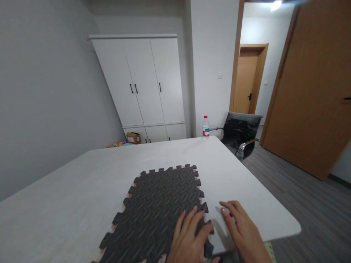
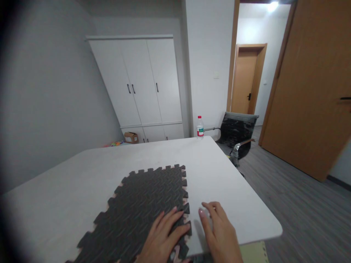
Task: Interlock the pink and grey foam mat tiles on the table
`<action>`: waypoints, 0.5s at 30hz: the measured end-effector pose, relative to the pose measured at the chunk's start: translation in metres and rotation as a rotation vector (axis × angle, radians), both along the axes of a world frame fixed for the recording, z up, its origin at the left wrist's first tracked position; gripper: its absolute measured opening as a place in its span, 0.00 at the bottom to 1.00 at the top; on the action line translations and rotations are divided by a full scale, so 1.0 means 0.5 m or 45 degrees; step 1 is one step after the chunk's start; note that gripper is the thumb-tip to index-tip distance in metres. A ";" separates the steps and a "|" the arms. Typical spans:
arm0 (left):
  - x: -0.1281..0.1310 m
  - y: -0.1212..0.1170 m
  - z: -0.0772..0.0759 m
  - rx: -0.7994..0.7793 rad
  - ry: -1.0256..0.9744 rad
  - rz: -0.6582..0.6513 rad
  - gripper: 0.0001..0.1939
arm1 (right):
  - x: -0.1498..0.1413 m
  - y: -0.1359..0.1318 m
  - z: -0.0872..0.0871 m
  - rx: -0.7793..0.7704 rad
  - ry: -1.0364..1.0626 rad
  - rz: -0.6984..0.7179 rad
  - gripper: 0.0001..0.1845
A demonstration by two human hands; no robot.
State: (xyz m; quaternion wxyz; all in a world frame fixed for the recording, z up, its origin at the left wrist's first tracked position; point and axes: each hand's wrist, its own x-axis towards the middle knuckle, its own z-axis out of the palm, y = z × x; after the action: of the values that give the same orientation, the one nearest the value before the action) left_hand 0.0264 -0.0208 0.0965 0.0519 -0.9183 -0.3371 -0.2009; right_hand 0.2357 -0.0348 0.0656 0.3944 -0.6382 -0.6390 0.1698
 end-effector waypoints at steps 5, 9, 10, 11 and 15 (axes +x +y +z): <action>0.073 0.015 -0.008 -0.336 0.071 0.233 0.24 | 0.206 -0.006 -0.049 0.162 -0.152 -0.380 0.23; 0.083 0.013 -0.014 -0.370 0.012 0.430 0.17 | 0.343 -0.004 -0.120 0.154 -0.277 -0.612 0.28; 0.079 0.014 -0.014 -0.373 0.007 0.448 0.17 | 0.362 -0.003 -0.135 0.129 -0.271 -0.630 0.29; 0.074 0.015 -0.013 -0.376 0.008 0.458 0.17 | 0.375 -0.001 -0.148 0.097 -0.255 -0.638 0.29; 0.020 0.034 -0.007 -0.342 0.046 0.465 0.23 | 0.385 0.004 -0.172 -0.075 -0.170 -0.665 0.29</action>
State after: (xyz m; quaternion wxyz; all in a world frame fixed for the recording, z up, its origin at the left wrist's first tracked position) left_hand 0.0364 -0.0037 0.0931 -0.0292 -0.8442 -0.5203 -0.1251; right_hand 0.4284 -0.0329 -0.0204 0.3632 -0.8024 -0.4720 0.0384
